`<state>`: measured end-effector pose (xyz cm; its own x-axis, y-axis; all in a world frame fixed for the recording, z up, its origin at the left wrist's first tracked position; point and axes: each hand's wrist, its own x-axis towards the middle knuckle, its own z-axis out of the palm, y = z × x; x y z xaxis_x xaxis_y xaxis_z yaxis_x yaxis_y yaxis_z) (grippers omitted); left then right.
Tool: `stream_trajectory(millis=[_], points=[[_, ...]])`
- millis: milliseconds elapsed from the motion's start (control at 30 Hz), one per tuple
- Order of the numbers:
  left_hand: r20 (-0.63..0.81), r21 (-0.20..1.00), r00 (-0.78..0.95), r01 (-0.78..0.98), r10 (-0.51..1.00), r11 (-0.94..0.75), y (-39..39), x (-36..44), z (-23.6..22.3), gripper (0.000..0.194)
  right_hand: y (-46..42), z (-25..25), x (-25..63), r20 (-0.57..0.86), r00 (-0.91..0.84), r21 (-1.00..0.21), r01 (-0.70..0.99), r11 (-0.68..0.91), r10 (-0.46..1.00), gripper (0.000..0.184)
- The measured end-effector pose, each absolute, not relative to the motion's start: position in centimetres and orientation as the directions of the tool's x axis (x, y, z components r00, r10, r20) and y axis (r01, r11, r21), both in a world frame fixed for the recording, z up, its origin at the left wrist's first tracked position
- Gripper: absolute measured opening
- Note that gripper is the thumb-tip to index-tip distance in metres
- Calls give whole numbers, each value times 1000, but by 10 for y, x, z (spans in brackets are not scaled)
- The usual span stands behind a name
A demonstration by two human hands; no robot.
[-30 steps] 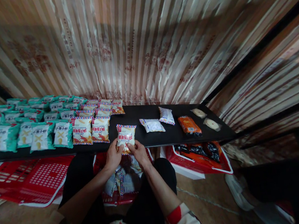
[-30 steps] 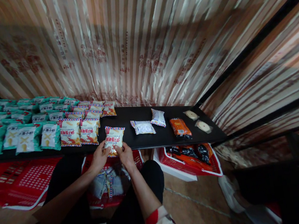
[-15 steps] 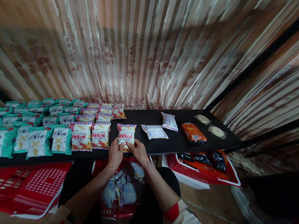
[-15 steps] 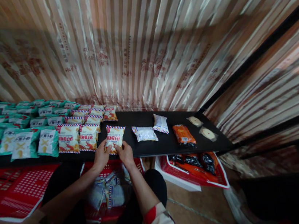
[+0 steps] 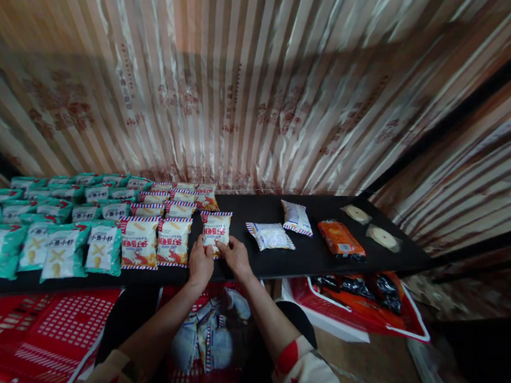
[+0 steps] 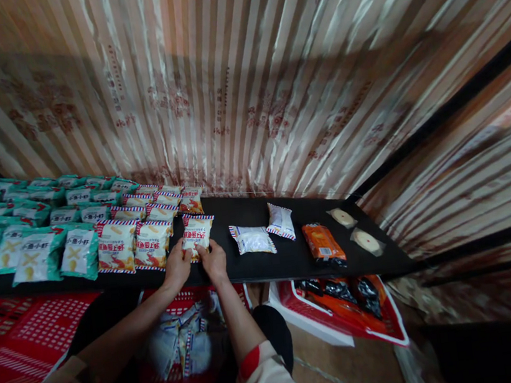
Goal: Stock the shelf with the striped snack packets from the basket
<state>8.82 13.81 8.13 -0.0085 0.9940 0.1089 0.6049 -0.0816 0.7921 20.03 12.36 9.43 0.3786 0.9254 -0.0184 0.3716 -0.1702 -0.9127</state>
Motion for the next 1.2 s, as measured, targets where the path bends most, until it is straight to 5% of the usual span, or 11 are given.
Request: stream_trajectory(millis=[433,1200], points=[[355,717,51,626,933,-307,136,98,55,61,157,83,205,-5,404,-930,334,-152,915,28],[338,688,48,669,940,-282,168,100,62,57,195,96,200,-24,437,-868,437,-236,899,27]])
